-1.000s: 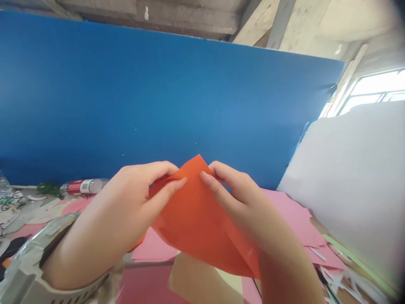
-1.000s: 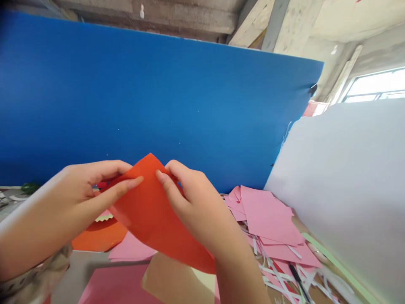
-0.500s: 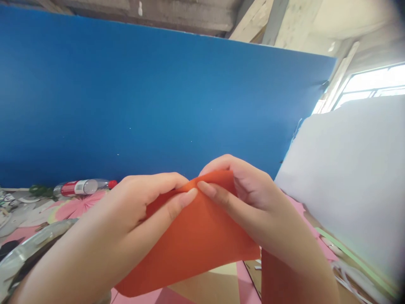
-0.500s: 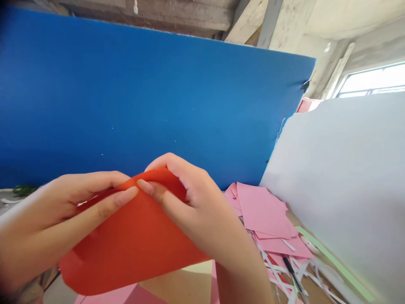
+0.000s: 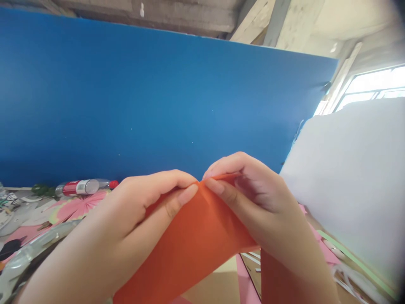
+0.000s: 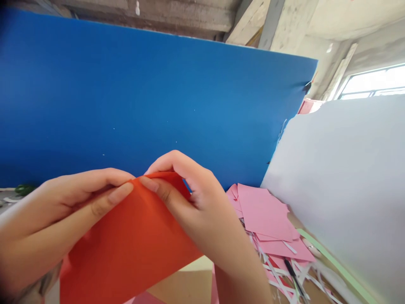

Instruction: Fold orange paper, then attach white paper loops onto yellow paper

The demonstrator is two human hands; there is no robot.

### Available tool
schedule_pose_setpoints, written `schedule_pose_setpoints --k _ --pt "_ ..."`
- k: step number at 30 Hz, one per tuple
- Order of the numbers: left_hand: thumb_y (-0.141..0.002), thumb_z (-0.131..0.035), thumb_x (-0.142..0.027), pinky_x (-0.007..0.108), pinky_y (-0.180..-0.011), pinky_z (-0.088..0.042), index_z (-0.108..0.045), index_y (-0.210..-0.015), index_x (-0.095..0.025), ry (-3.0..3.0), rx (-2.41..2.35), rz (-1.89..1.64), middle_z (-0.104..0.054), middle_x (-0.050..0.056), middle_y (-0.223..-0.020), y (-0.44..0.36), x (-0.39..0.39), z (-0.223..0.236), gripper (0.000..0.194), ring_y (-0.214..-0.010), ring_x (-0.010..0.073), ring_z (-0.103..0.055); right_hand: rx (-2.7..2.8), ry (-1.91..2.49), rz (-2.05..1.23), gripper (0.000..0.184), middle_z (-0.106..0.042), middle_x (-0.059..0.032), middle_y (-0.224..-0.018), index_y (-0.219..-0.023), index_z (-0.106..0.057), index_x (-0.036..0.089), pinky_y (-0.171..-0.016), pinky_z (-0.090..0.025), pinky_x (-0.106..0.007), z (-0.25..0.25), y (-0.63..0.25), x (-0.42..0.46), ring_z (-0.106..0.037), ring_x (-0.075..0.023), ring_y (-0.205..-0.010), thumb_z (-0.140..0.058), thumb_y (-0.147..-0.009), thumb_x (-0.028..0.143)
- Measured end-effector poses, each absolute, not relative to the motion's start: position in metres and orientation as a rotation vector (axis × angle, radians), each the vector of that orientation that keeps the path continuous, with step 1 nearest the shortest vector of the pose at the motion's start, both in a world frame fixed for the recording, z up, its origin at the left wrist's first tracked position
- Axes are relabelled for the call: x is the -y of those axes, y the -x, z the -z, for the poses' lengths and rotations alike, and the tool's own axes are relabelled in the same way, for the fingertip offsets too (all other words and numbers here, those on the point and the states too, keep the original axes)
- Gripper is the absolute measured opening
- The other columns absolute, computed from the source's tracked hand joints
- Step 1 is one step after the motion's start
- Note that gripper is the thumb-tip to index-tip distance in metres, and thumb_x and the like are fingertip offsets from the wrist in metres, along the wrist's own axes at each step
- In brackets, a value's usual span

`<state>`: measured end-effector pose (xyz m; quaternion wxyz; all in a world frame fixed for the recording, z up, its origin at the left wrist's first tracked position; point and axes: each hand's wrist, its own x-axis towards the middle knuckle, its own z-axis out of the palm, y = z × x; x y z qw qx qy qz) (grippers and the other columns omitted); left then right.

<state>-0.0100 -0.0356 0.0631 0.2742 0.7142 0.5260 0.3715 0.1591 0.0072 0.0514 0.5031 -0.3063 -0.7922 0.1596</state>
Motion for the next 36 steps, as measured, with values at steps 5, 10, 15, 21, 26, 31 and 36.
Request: schedule_pose_setpoints --k 5,10,15,21,26,31,36 --pt "-0.090 -0.044 -0.041 0.013 -0.050 -0.048 -0.063 -0.097 -0.037 -1.952 -1.407 -1.037 -0.067 -0.009 -0.074 0.012 0.032 -0.062 0.020 -0.062 0.0101 -0.062 1.858 0.645 -0.415 0.009 -0.062 0.0035 -0.079 -0.081 -0.056 0.025 -0.061 -0.045 -0.021 -0.049 -0.158 -0.008 -0.059 -0.0104 -0.072 -0.053 -0.089 0.024" --pt "-0.087 -0.046 -0.048 0.013 -0.041 -0.044 -0.063 -0.093 -0.032 -2.143 -1.294 -1.111 -0.065 -0.007 -0.064 0.023 0.022 -0.054 0.024 -0.053 0.0106 -0.060 1.830 0.658 -0.323 0.006 -0.062 0.0032 -0.079 -0.082 -0.056 0.026 -0.060 -0.046 -0.022 -0.049 -0.166 -0.006 -0.059 -0.0110 -0.071 -0.054 -0.088 0.024" --pt "-0.087 -0.044 -0.050 0.013 -0.033 -0.036 -0.062 -0.073 -0.026 -2.245 -1.364 -1.061 -0.059 -0.006 -0.054 0.032 0.015 -0.051 0.033 -0.042 0.0088 -0.053 1.800 0.750 -0.210 0.012 -0.060 0.0025 -0.071 -0.077 -0.056 0.024 -0.047 -0.040 -0.020 -0.051 -0.171 -0.005 -0.056 -0.0101 -0.064 -0.052 -0.088 0.028" --pt "-0.089 -0.041 -0.048 0.013 -0.036 -0.037 -0.059 -0.077 -0.029 -2.411 -1.444 -1.201 -0.061 -0.009 -0.059 0.035 0.010 -0.047 0.028 -0.047 0.0080 -0.055 1.733 0.848 -0.113 0.021 -0.053 0.0034 -0.062 -0.071 -0.052 0.022 -0.041 -0.033 -0.020 -0.050 -0.167 -0.009 -0.052 -0.0083 -0.057 -0.051 -0.089 0.032" --pt "-0.089 -0.041 -0.048 0.014 -0.039 -0.040 -0.057 -0.079 -0.031 -2.434 -1.466 -1.252 -0.063 -0.010 -0.062 0.033 0.010 -0.045 0.026 -0.050 0.0082 -0.057 1.718 0.831 -0.114 0.022 -0.052 0.0034 -0.061 -0.069 -0.051 0.022 -0.042 -0.034 -0.021 -0.049 -0.165 -0.011 -0.050 -0.0078 -0.055 -0.051 -0.089 0.032" --pt "-0.089 -0.040 -0.049 0.017 -0.035 -0.039 -0.056 -0.076 -0.032 -2.397 -1.483 -1.265 -0.061 -0.010 -0.059 0.033 0.009 -0.048 0.027 -0.046 0.0094 -0.055 1.689 0.818 -0.121 0.022 -0.051 0.0032 -0.060 -0.068 -0.051 0.022 -0.042 -0.035 -0.022 -0.052 -0.163 -0.010 -0.051 -0.0083 -0.055 -0.052 -0.088 0.032" --pt "-0.089 -0.039 -0.049 0.019 -0.035 -0.038 -0.054 -0.073 -0.030 -2.402 -1.497 -1.291 -0.060 -0.009 -0.058 0.033 0.010 -0.047 0.028 -0.045 0.0097 -0.054 1.635 0.813 -0.094 0.022 -0.052 0.0031 -0.060 -0.069 -0.051 0.023 -0.041 -0.034 -0.022 -0.050 -0.160 -0.011 -0.052 -0.0087 -0.056 -0.052 -0.088 0.032"
